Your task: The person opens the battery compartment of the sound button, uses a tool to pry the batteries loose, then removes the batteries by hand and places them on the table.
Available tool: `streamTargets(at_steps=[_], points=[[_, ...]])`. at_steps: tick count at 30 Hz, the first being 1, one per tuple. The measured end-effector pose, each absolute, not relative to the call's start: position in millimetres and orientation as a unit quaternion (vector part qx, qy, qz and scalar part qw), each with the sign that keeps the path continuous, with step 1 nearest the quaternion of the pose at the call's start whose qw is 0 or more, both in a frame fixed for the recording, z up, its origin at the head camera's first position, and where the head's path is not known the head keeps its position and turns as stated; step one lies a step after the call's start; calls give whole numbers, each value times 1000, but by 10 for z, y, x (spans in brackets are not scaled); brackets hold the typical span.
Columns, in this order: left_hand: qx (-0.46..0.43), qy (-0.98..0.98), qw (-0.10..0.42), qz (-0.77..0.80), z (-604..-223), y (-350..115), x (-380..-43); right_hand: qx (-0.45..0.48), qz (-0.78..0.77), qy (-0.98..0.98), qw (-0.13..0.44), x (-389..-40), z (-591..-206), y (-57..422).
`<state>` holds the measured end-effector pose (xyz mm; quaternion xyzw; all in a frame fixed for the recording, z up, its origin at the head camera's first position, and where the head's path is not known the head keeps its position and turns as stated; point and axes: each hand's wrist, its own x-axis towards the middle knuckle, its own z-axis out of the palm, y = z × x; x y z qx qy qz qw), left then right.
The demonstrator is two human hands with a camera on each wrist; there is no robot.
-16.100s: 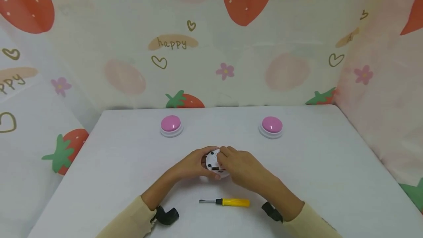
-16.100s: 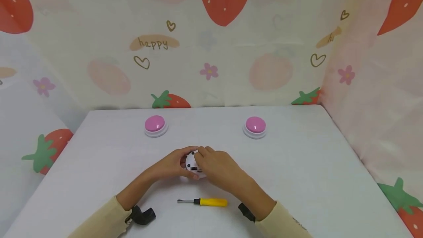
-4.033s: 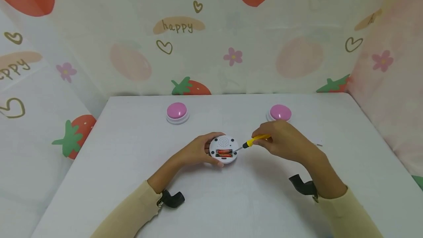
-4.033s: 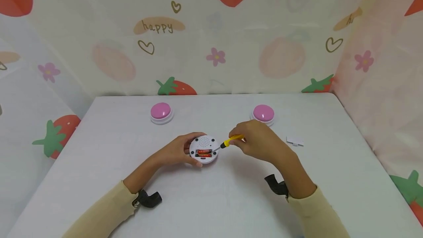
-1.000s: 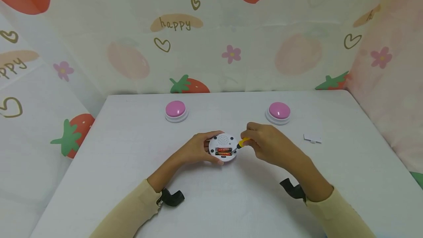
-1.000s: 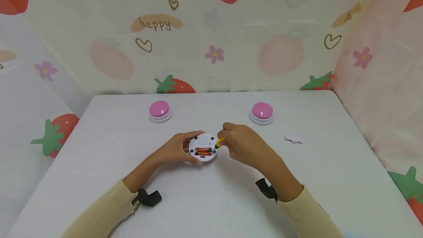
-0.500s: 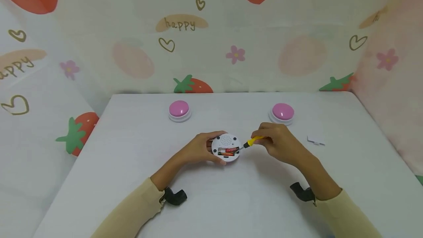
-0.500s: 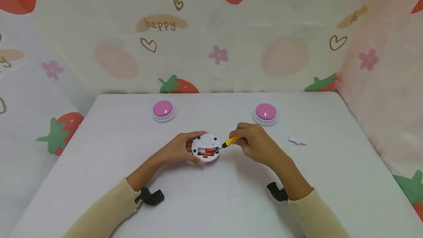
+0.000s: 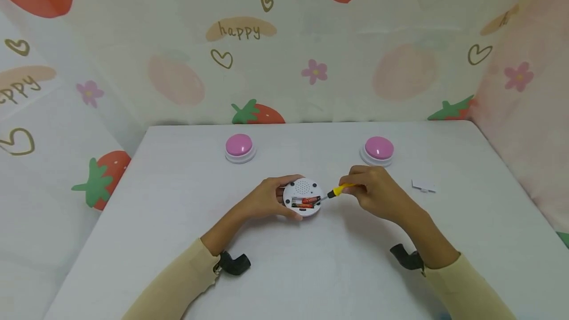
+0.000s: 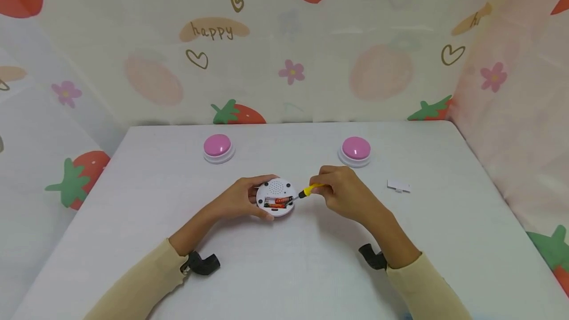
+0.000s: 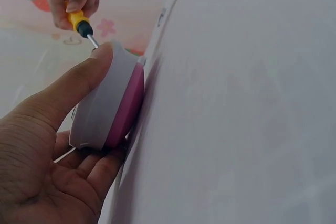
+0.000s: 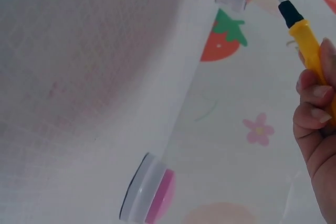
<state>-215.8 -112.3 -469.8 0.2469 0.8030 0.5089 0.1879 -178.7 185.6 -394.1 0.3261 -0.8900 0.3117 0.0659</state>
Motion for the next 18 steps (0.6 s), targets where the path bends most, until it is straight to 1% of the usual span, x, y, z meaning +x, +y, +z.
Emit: streamTargets(at_steps=[18], points=[[245,802,198,509,-4715,-1142,-2181,309,300,-901,53,-1793,-3946,1882]])
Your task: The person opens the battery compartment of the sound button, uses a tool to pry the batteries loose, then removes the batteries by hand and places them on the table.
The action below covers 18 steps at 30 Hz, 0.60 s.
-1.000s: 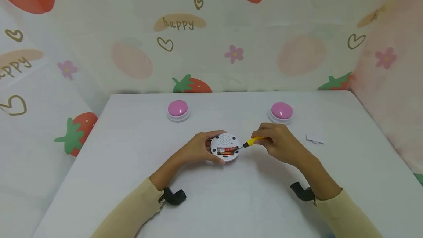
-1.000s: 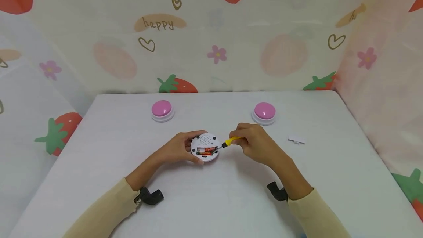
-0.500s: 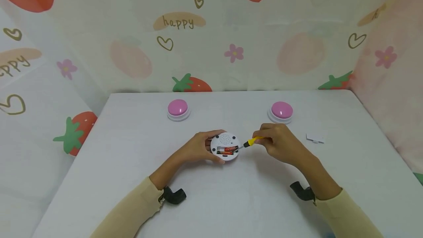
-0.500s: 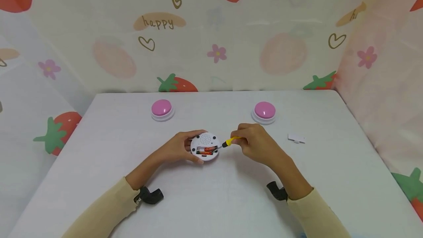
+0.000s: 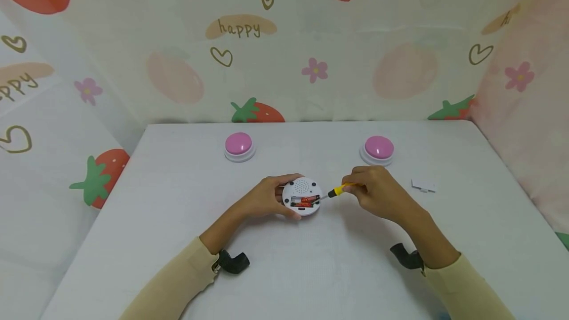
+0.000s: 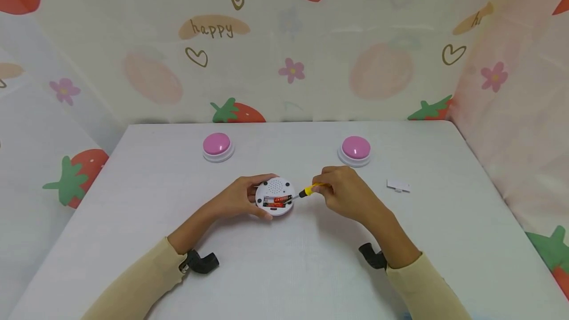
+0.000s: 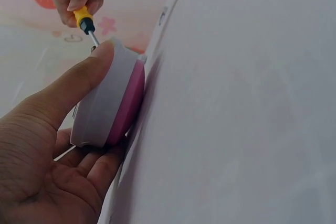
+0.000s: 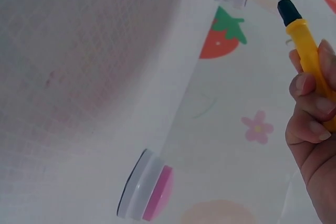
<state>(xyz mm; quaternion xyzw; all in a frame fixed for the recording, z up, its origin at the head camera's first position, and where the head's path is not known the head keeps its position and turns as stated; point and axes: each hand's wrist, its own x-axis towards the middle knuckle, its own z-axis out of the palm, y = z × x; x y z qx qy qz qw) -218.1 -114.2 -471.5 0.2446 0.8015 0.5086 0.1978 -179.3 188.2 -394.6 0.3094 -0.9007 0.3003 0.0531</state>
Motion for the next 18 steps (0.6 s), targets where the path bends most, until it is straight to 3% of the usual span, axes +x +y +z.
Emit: streamTargets(at_steps=[18], points=[[238,798,202,515,-4728,-1130,-2182,295,289,-909,45,-1764,-3891,1877]])
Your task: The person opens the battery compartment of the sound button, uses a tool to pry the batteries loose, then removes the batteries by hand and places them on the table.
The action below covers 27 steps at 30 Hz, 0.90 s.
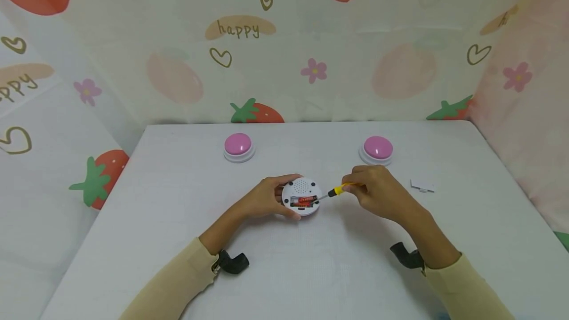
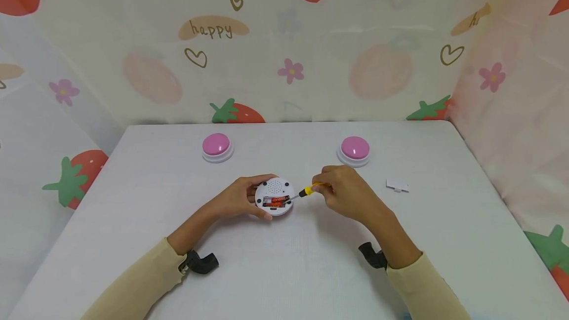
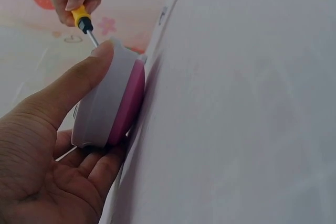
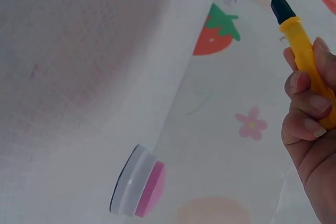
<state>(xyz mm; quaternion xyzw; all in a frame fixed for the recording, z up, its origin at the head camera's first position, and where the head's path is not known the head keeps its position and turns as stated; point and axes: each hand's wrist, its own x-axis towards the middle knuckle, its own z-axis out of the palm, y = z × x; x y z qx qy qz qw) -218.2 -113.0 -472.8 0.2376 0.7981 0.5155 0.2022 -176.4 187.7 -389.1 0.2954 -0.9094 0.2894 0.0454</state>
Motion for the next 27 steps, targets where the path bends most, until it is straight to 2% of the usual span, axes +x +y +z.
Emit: streamTargets(at_steps=[18,27], points=[[251,788,203,525,-4732,-1152,-2179,301,287,-909,40,-1736,-3784,1905],[253,786,202,526,-4709,-1141,-2166,318,281,-905,26,-1552,-3761,1781]])
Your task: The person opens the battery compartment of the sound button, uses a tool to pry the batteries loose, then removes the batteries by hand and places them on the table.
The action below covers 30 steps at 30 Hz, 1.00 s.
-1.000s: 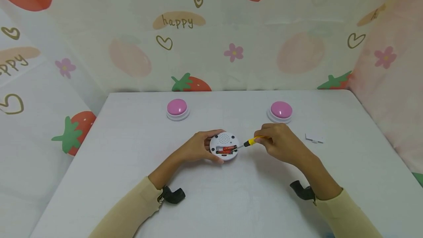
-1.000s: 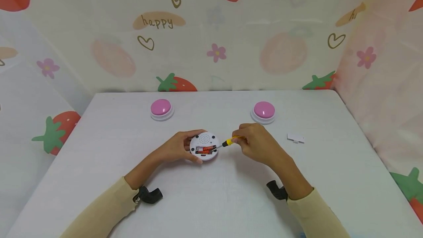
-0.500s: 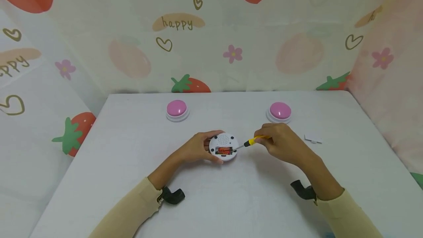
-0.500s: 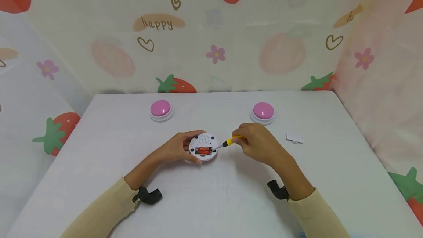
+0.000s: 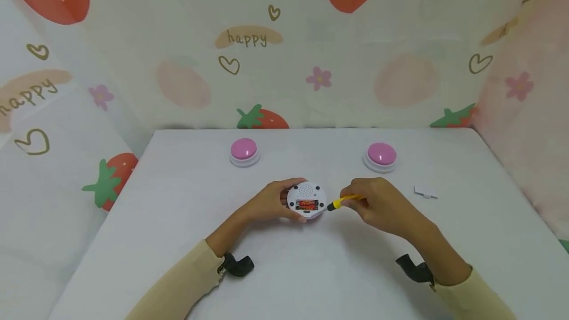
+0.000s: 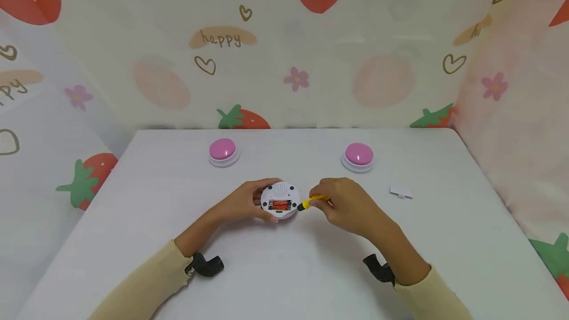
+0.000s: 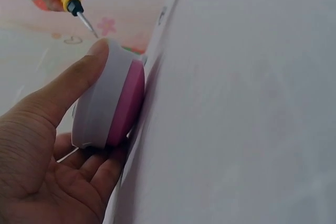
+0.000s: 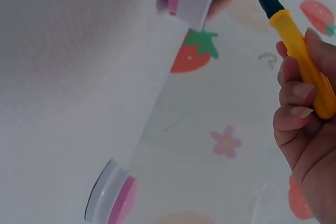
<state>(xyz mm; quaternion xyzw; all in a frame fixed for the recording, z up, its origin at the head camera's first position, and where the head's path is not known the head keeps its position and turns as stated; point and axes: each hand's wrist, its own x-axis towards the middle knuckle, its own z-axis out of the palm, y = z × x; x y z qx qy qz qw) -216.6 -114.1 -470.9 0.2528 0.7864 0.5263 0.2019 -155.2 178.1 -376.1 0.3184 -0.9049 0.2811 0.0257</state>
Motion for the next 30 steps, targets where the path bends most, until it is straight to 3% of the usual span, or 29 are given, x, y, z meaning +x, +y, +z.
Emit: streamTargets(at_steps=[17,30], points=[[243,790,201,526,-4699,-1111,-2158,374,214,-902,-25,-1157,-3946,1430],[243,789,206,526,-4713,-1123,-2169,398,164,-902,-23,-1075,-4056,1274]])
